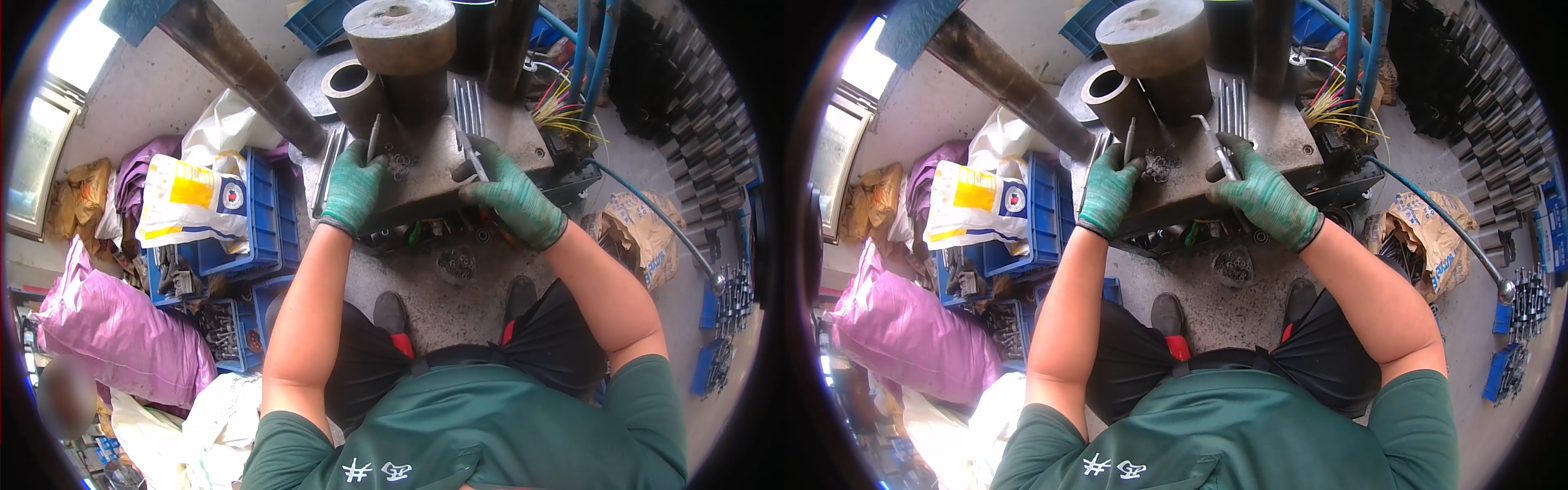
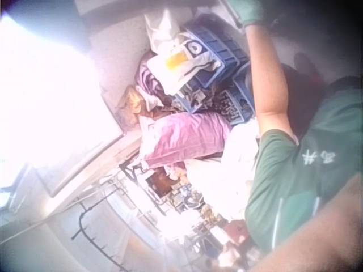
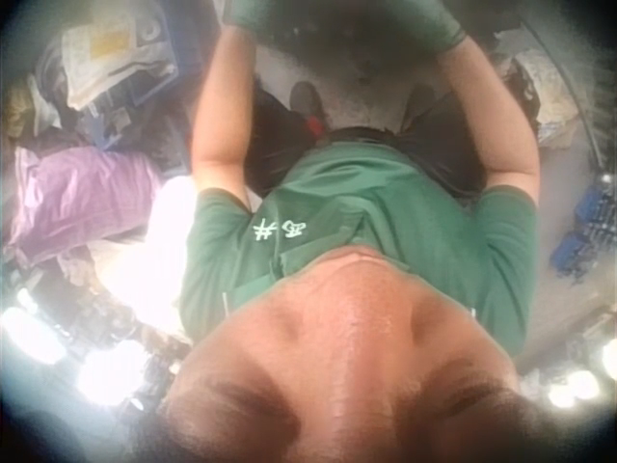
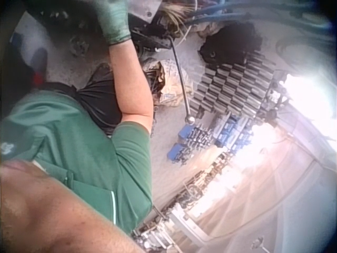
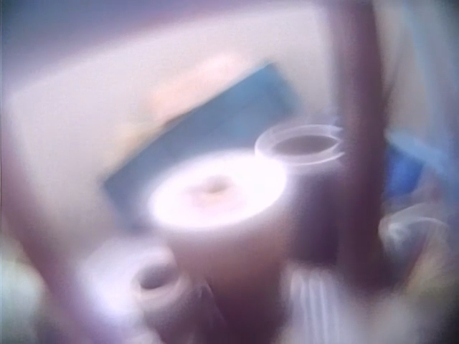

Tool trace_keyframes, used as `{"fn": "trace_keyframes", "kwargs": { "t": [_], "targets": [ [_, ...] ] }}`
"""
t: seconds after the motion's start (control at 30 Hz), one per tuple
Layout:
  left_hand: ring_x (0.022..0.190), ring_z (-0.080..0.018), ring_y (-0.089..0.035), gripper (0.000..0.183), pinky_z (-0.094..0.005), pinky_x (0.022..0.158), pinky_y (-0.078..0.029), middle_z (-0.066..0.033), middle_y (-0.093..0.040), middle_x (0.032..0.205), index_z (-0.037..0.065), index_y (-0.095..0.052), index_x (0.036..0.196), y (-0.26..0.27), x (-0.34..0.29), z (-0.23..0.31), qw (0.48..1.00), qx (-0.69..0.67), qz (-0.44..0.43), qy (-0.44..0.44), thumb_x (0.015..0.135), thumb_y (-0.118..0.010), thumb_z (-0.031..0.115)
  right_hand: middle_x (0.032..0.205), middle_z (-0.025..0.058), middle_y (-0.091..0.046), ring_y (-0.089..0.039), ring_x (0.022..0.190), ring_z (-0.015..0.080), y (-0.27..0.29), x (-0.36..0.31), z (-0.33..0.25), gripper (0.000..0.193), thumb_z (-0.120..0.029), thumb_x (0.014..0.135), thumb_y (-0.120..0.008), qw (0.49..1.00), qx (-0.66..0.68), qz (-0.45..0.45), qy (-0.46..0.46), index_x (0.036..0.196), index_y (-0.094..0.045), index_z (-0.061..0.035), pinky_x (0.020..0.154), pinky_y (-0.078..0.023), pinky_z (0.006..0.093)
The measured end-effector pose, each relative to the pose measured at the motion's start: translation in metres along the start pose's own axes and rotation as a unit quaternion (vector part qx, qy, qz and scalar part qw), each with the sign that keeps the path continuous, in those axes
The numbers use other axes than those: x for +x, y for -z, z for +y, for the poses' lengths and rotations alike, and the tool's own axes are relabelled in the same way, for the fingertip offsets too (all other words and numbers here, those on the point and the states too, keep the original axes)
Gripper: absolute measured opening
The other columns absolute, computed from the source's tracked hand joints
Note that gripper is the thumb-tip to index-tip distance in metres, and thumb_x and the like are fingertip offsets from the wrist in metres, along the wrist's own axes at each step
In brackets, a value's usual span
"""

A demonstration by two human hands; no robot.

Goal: The person installs retaining rings onto metal rods using pliers, retrieves more rods from a container, and places assembled rods onto the workstation.

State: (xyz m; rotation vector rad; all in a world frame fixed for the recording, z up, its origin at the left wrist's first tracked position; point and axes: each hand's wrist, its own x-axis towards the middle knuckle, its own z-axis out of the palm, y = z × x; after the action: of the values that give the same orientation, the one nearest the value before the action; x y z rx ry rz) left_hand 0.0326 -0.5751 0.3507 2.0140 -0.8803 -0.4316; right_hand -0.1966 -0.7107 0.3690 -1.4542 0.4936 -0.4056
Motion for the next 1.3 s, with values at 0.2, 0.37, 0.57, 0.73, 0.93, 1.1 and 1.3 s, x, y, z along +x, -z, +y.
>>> {"fn": "trace_keyframes", "kwargs": {
  "t": [0.2,0.37,0.57,0.73,0.93,1.1,1.3],
  "targets": [
    [0.073,-0.0166,-0.064,0.025,-0.0299,0.064,-0.053,-0.0106,-0.074,0.096,0.002,-0.067,0.117,0.006,-0.004,0.008,0.962,-0.235,-0.069,0.121,0.094,-0.065,0.013,0.12,0.0194,-0.065,-0.067,0.105,0.0308,-0.006,-0.003,-0.01,0.073,-0.008,0.078,-0.074,0.934,-0.345,-0.015,0.096,0.148,-0.055,-0.0016,0.096,-0.055,0.0378],
    [0.066,-0.014,-0.057,0.012,-0.0254,0.052,-0.043,-0.0085,-0.068,0.093,0.008,-0.06,0.103,-0.001,-0.016,0.013,0.87,-0.445,-0.095,0.191,0.092,-0.063,0.009,0.117,0.0143,-0.07,-0.066,0.103,0.0374,-0.002,0.007,-0.001,0.065,-0.004,0.069,-0.075,0.788,-0.541,0.018,0.292,0.134,-0.068,-0.0091,0.092,-0.053,0.0475],
    [0.064,-0.0143,-0.056,0.012,-0.0252,0.051,-0.042,-0.0043,-0.059,0.083,0.011,-0.058,0.099,-0.006,-0.019,0.004,0.839,-0.488,-0.089,0.222,0.091,-0.066,0.011,0.109,0.0122,-0.072,-0.066,0.098,0.0361,-0.005,0.011,0.003,0.063,0.0,0.068,-0.075,0.77,-0.528,0.023,0.358,0.129,-0.072,-0.0112,0.085,-0.053,0.0492],
    [0.064,-0.0136,-0.056,0.012,-0.0245,0.051,-0.042,-0.0032,-0.058,0.082,0.012,-0.057,0.097,-0.005,-0.022,0.002,0.832,-0.501,-0.106,0.215,0.091,-0.068,0.012,0.11,0.0127,-0.072,-0.067,0.095,0.0364,-0.007,0.013,0.005,0.062,0.002,0.07,-0.073,0.783,-0.518,0.028,0.342,0.13,-0.071,-0.0114,0.083,-0.054,0.0475],
    [0.065,-0.013,-0.057,0.012,-0.0242,0.051,-0.042,-0.0024,-0.059,0.085,0.013,-0.058,0.099,-0.003,-0.024,0.004,0.834,-0.499,-0.108,0.211,0.092,-0.068,0.013,0.111,0.0139,-0.072,-0.066,0.096,0.0373,-0.009,0.012,0.005,0.062,0.003,0.07,-0.072,0.782,-0.519,0.029,0.344,0.13,-0.071,-0.0112,0.085,-0.054,0.0474],
    [0.065,-0.0131,-0.057,0.011,-0.0245,0.052,-0.042,-0.0024,-0.059,0.086,0.012,-0.058,0.1,0.001,-0.027,0.006,0.841,-0.489,-0.116,0.202,0.092,-0.067,0.013,0.111,0.0141,-0.072,-0.066,0.097,0.0373,-0.011,0.012,0.006,0.062,0.003,0.069,-0.071,0.784,-0.513,0.03,0.349,0.13,-0.071,-0.0107,0.086,-0.054,0.0476],
    [0.065,-0.0135,-0.058,0.011,-0.0249,0.052,-0.042,-0.003,-0.059,0.085,0.012,-0.058,0.1,0.001,-0.026,0.008,0.844,-0.485,-0.102,0.207,0.093,-0.066,0.012,0.11,0.0137,-0.072,-0.066,0.096,0.0373,-0.009,0.012,0.007,0.061,0.003,0.068,-0.071,0.781,-0.517,0.029,0.349,0.128,-0.072,-0.0102,0.085,-0.054,0.0475]
  ]
}}
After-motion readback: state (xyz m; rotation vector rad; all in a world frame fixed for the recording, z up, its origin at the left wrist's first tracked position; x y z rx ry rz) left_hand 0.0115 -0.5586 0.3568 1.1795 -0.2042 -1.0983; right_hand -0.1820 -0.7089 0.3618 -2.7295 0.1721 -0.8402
